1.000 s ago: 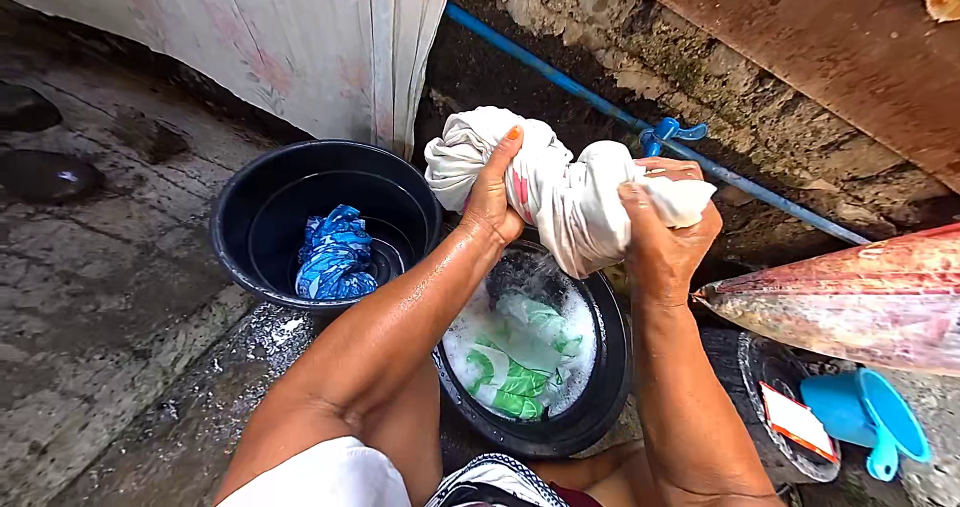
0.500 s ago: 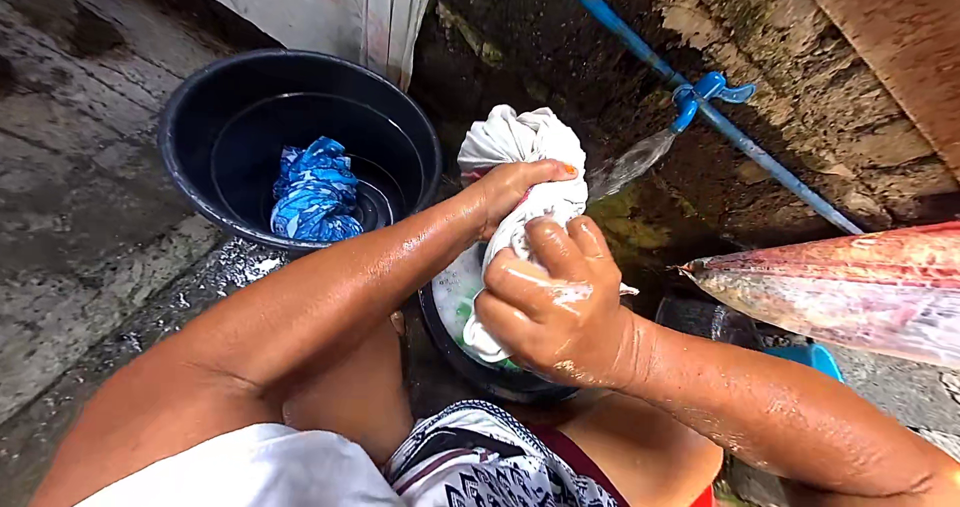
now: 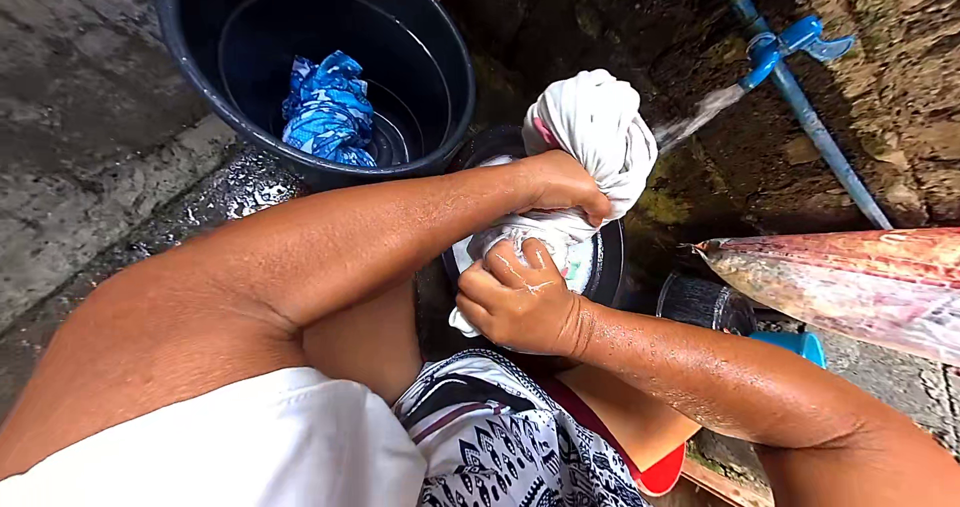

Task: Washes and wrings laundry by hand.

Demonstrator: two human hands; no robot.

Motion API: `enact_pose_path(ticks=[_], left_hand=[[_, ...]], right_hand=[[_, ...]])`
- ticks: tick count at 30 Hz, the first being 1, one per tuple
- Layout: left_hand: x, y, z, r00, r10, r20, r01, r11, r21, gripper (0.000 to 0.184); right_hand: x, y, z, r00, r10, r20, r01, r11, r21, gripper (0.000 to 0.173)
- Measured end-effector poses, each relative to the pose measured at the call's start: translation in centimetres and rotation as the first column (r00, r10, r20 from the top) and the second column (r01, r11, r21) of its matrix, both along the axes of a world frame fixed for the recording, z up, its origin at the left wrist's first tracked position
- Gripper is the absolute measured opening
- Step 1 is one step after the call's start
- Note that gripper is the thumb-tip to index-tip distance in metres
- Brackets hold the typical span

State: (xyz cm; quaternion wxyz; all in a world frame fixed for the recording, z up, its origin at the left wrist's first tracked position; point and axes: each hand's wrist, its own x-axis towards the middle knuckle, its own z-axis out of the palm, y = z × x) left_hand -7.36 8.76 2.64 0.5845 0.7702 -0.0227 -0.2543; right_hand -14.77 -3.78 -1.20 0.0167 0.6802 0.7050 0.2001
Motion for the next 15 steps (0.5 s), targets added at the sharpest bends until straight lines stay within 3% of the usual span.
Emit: enact_pose_path(ticks=[4,10,13,15], left_hand=[[0.1,-1.3,-1.0,0.977,-0.162,0.142,0.123,0.961,0.249,0.034],[1.0,-4.3,-3.6,0.916,-0.341,0.209,0.218,0.864,0.454,0.043],[1.7,-4.7,-5.4,0.948,-0.231,0.220,0.131,0.912,0.390,0.043],[3.1,-3.3,-4.9,0.983,-0.003,0.182,-0.031,0.982,0.184,0.046]], right_hand=[[0.2,-0.5,-2.8,1.000,0.028,-0.001,-0.028,0.999,-0.043,0.022],[0.8,-1.6,-6.5,1.000,-0.012,-0.003,0.012,0.992,-0.126,0.018],[1.3,-2.7,-8.6,0.997,-0.070,-0.035,0.069,0.996,-0.049,0.016],[2.5,-4.2,-7.8,0.982,-0.169,-0.090,0.183,0.965,0.188,0.010]])
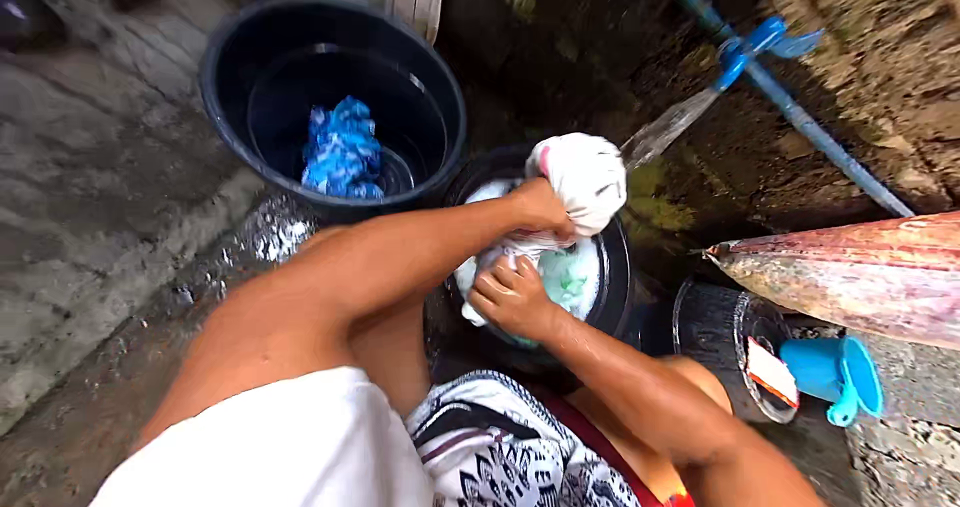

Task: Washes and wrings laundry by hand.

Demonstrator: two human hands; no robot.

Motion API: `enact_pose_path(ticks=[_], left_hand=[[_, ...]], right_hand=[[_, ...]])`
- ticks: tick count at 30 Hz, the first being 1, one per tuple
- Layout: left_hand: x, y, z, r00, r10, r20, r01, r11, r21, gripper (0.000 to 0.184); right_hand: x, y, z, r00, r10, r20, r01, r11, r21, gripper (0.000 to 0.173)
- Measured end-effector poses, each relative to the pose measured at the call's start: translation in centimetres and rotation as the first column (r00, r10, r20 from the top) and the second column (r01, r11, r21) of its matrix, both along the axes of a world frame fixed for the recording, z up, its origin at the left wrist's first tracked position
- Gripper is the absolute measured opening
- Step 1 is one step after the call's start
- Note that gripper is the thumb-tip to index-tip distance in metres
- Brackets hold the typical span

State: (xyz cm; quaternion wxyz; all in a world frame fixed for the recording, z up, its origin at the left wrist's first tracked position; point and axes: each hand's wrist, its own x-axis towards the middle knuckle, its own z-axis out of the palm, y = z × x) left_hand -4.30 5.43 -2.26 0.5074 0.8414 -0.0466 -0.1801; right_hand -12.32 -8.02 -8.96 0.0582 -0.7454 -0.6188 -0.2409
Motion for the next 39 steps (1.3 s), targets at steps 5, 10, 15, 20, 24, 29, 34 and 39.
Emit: enact_pose_path(ticks=[5,10,15,20,24,29,34,39], left_hand=[[1.6,3.7,2.4,0.933,0.209,-0.292,-0.357,0.630,-0.689,0.022],[0.5,3.0,4.6,0.968,0.127,-0.216,-0.250,0.430,-0.867,0.019],[0.3,-1.3,7.1,0.980,0.196,-0.034,-0.195,0.918,-0.346,0.045],[0.0,-1.5,12.9,0.993,-0.115,0.029,0.089,0.887,0.453,0.080],[2.2,4.3,6.2,0.881,0.069,0.468,0.096,0.943,-0.320,0.049],[-2.3,-3.5,2.1,0.867,0.474,-0.153,-0.387,0.449,-0.805,0.044],[-4.7,-6.5,7.2,0.677,0.644,-0.357,-0.686,0.374,-0.625,0.045],[3.9,0.0,7.2,0.787,0.579,0.215,-0.109,0.473,-0.874,0.031]], right_hand=[[1.9,-5.3,7.3,0.827,-0.049,-0.560,0.263,0.914,0.308,0.073],[8.3,-7.5,9.7,0.374,0.342,-0.862,0.638,0.580,0.506,0.081],[6.7,-4.4,8.3,-0.113,0.714,-0.691,0.738,0.526,0.422,0.095],[4.7,-4.8,7.4,-0.230,0.900,-0.371,0.733,0.411,0.541,0.055],[5.1,-6.5,8.7,-0.251,0.924,-0.290,0.696,0.380,0.609,0.046],[4.9,-4.9,13.3,0.112,0.650,-0.752,0.968,0.099,0.230,0.019],[4.1,-4.9,10.4,0.090,0.732,-0.675,0.940,0.162,0.302,0.028],[4.5,-7.5,11.1,-0.201,0.734,-0.649,0.695,0.573,0.433,0.036]])
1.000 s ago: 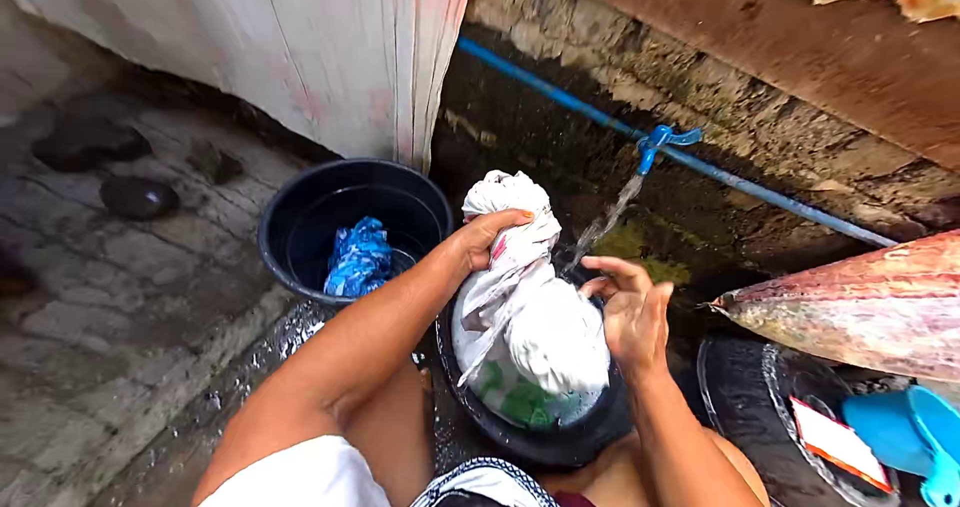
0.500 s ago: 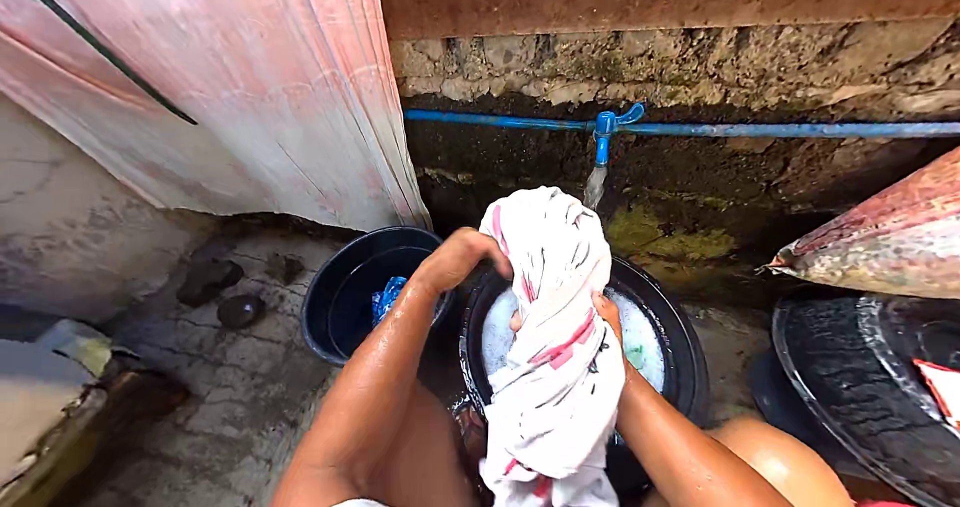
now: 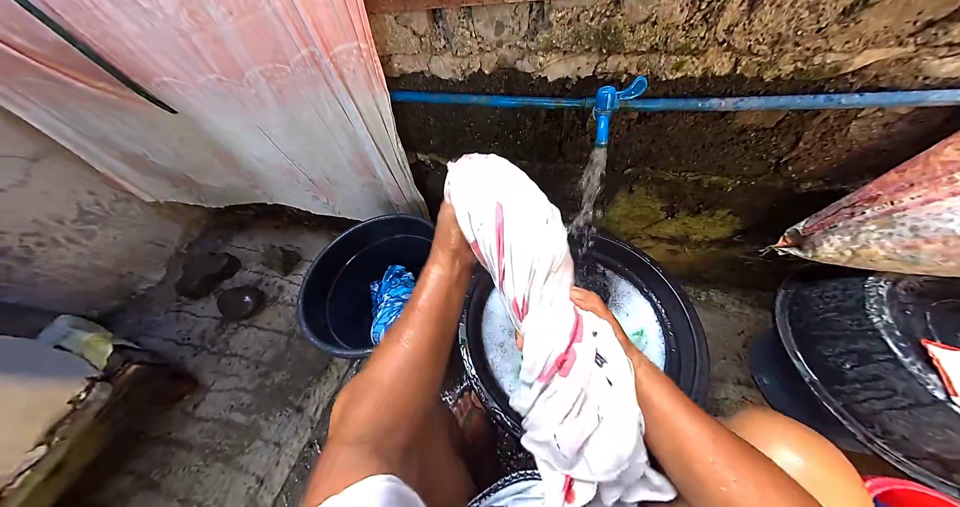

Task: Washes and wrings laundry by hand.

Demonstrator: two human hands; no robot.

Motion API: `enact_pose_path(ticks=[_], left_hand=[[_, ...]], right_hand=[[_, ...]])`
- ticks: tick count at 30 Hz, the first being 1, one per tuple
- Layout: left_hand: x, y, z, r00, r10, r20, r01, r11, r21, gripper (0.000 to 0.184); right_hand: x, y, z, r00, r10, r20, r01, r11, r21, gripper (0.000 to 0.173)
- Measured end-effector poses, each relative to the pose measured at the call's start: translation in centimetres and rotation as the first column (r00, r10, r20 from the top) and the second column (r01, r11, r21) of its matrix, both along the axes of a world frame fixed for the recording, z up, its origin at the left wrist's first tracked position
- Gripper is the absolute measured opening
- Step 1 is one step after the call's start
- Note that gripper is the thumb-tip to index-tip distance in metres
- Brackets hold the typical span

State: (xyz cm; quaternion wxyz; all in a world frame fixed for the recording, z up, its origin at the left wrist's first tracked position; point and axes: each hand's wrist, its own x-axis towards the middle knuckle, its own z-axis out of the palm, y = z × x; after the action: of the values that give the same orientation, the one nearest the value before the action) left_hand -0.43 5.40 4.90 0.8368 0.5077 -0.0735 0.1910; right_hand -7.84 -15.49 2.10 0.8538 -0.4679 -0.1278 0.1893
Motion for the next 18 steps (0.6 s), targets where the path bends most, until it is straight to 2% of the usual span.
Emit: enact_pose_path(ticks=[1,2,3,4,5,6,7,8,9,10,11,12,13,15,16,18], left_hand=[[0.5,0.7,1.1,0.997,0.018,-0.077,-0.009,0.993,0.121,0.022],[0.9,1.0,2.0,0.985,0.066,-0.160,-0.016,0.957,0.291,0.023],[1.3,1.1,2.7,0.969,0.120,-0.218,0.002,0.872,0.489,0.024],[1.6,1.0,3.1,0.957,0.157,-0.242,0.053,0.730,0.682,0.023],[1.9,0.7,3.4,0.954,0.178,-0.242,0.113,0.535,0.837,0.020],[2.3,0.2,3.6,0.948,0.188,-0.258,0.188,0.328,0.926,0.023],[2.5,-0.5,3.7,0.934,0.197,-0.299,0.274,0.143,0.951,0.028],[2.7,-1.0,3.4,0.912,0.214,-0.349,0.357,0.002,0.934,0.034],[3.0,-1.2,3.2,0.890,0.236,-0.389,0.417,-0.081,0.905,0.037],[3.2,-1.1,3.1,0.867,0.257,-0.427,0.463,-0.098,0.881,0.039],[3.2,-0.8,3.1,0.840,0.276,-0.468,0.500,-0.058,0.864,0.041],[3.2,-0.3,3.3,0.812,0.286,-0.509,0.521,0.035,0.853,0.039],[3.1,0.3,3.5,0.779,0.283,-0.559,0.531,0.177,0.829,0.035],[2.7,1.3,4.1,0.682,0.217,-0.698,0.543,0.489,0.682,0.031],[2.4,1.7,4.9,0.640,0.163,-0.751,0.544,0.594,0.593,0.033],[1.3,2.0,7.5,0.641,0.060,-0.765,0.541,0.672,0.506,0.036]], right_hand=[[0.5,-0.1,0.0,0.997,0.067,0.025,-0.065,0.995,-0.082,0.031],[0.9,0.1,0.2,0.993,0.117,-0.012,-0.118,0.981,-0.156,0.026],[1.1,0.8,0.2,0.986,0.145,-0.081,-0.159,0.963,-0.216,0.024],[1.4,1.6,-0.1,0.980,0.162,-0.114,-0.187,0.945,-0.268,0.026],[1.7,2.3,-0.6,0.977,0.181,-0.113,-0.208,0.923,-0.324,0.028],[2.0,2.8,-1.2,0.976,0.195,-0.100,-0.219,0.896,-0.387,0.029],[2.1,3.3,-1.8,0.976,0.198,-0.094,-0.219,0.867,-0.448,0.030],[2.1,3.6,-2.5,0.977,0.193,-0.092,-0.213,0.846,-0.488,0.029],[2.1,3.8,-2.9,0.980,0.174,-0.091,-0.196,0.842,-0.503,0.030],[2.0,3.8,-3.2,0.982,0.160,-0.105,-0.191,0.853,-0.486,0.035],[1.8,3.5,-3.5,0.980,0.157,-0.122,-0.195,0.880,-0.433,0.042],[1.6,2.9,-3.5,0.977,0.176,-0.122,-0.208,0.916,-0.344,0.047],[1.4,2.3,-3.4,0.972,0.210,-0.106,-0.230,0.945,-0.231,0.049],[1.4,0.9,-2.8,0.953,0.297,-0.066,-0.300,0.953,-0.051,0.060],[1.5,0.5,-2.4,0.947,0.315,-0.058,-0.315,0.949,0.008,0.060],[1.3,0.5,-0.8,0.970,0.238,-0.049,-0.236,0.971,0.046,0.035]])
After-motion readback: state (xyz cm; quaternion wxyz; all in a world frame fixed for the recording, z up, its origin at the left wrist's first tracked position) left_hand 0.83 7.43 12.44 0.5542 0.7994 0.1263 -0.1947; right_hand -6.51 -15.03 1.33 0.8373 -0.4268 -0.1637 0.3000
